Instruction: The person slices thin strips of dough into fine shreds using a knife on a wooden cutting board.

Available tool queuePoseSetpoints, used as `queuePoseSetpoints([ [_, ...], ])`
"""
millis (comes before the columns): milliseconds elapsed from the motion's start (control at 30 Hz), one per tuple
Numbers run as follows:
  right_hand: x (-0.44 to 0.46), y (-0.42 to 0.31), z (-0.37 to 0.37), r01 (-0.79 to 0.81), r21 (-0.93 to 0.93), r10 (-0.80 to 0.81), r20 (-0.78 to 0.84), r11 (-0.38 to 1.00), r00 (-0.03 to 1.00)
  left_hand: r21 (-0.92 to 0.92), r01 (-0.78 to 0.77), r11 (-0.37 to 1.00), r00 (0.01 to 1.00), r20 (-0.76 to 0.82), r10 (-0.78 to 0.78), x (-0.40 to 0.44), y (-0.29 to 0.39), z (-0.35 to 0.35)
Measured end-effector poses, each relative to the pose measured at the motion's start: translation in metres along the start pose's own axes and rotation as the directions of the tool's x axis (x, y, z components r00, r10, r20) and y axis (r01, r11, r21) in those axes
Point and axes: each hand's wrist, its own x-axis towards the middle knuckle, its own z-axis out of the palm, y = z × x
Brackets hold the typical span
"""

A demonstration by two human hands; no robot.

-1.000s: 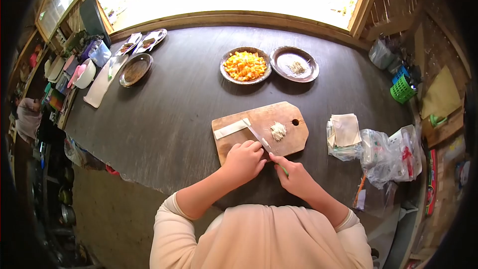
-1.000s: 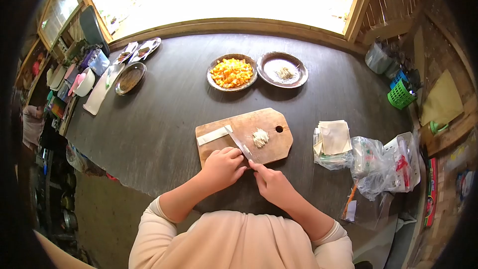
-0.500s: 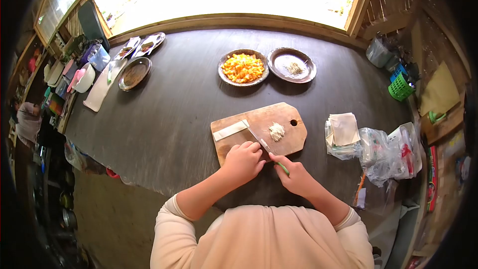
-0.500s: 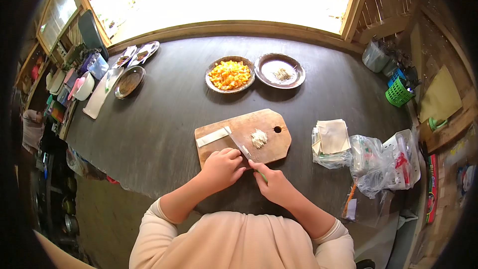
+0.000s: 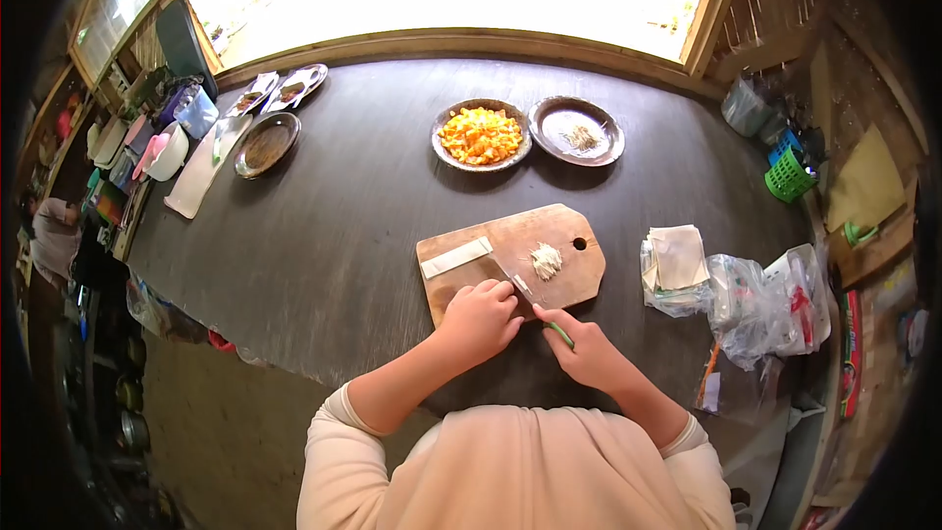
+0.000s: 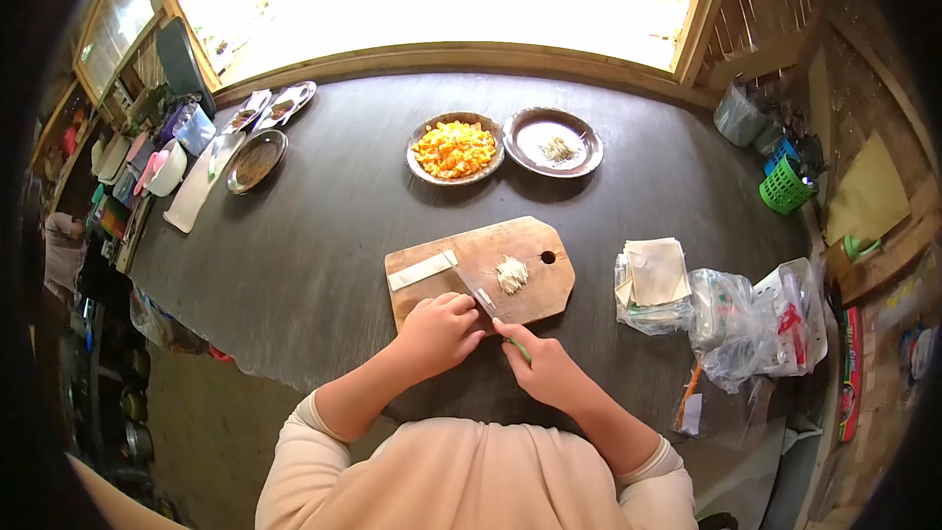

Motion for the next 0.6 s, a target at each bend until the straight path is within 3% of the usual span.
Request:
queuePoseSetpoints([
  [67,-0.002,0.014,0.008,0.254,0.014,-0.250,-0.131,0.967,0.959,-0.009,-0.014,1.000,1.000,0.014,0.014,0.000,-0.001,0.000],
  [200,0.000,0.010,0.007,0.167,0.038,-0.163,-0.089,0.985,0.983,-0.006,-0.004,1.000,0.999,0.038,0.004,0.001,0.001,-0.003],
  [300,0.003,0.007,0.010,0.243,-0.020,-0.244,-0.124,0.970,0.962,-0.034,-0.021,0.999,1.000,-0.007,0.021,0.000,0.001,-0.001],
  [367,0.002,-0.001,0.002,0.073,0.010,-0.073,-0.021,0.997,0.997,-0.040,-0.022,0.999,1.000,-0.007,0.021,0.000,0.000,-0.001],
  [400,0.001,0.002,0.003,0.081,0.008,-0.081,-0.023,0.997,0.996,-0.034,-0.022,0.999,1.000,-0.013,0.022,0.000,-0.002,-0.001],
  [467,-0.002,0.012,0.006,0.264,0.028,-0.259,-0.117,0.964,0.959,-0.042,-0.045,0.998,0.999,0.003,0.045,0.000,-0.004,-0.001],
  [600,-0.003,0.008,0.007,0.192,0.033,-0.189,-0.086,0.981,0.978,-0.044,-0.040,0.998,0.999,0.015,0.041,0.000,-0.003,-0.002],
])
